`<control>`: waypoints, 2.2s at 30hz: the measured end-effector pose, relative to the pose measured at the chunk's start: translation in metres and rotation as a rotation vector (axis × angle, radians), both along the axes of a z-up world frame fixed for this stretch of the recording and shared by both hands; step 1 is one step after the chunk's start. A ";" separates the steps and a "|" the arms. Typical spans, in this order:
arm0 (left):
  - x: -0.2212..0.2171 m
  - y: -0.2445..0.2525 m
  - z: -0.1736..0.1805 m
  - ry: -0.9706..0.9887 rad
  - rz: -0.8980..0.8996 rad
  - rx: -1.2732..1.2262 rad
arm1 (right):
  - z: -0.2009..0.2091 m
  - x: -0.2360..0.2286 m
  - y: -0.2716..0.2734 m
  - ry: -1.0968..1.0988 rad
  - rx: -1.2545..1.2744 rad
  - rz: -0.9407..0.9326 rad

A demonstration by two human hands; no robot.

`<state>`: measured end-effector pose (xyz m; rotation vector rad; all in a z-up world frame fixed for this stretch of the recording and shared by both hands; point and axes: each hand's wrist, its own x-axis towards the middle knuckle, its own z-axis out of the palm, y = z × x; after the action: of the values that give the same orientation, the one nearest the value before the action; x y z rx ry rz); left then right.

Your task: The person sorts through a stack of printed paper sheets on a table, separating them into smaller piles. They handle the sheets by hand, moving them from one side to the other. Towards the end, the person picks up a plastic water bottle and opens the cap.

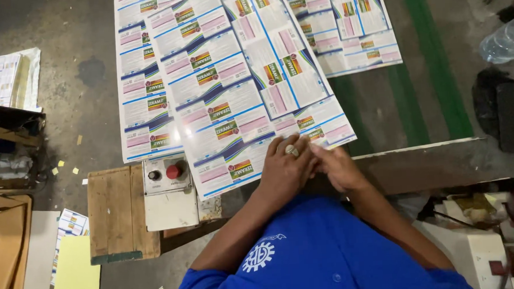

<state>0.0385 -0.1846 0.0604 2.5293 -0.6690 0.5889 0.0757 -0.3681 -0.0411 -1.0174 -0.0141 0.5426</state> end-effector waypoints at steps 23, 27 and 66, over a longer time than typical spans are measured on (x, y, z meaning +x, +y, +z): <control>0.002 0.125 0.007 0.163 0.543 0.343 | -0.097 -0.033 -0.218 0.074 -0.396 -0.626; 0.001 0.129 0.024 0.101 0.450 0.223 | -0.086 -0.037 -0.214 0.085 -0.476 -0.562; 0.003 -0.009 0.018 0.070 -0.059 0.044 | -0.002 0.010 -0.037 0.055 0.074 -0.117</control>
<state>0.0413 -0.1933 0.0785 2.5482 -0.7353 0.4677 0.0855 -0.4055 -0.0428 -0.9243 0.0733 0.4605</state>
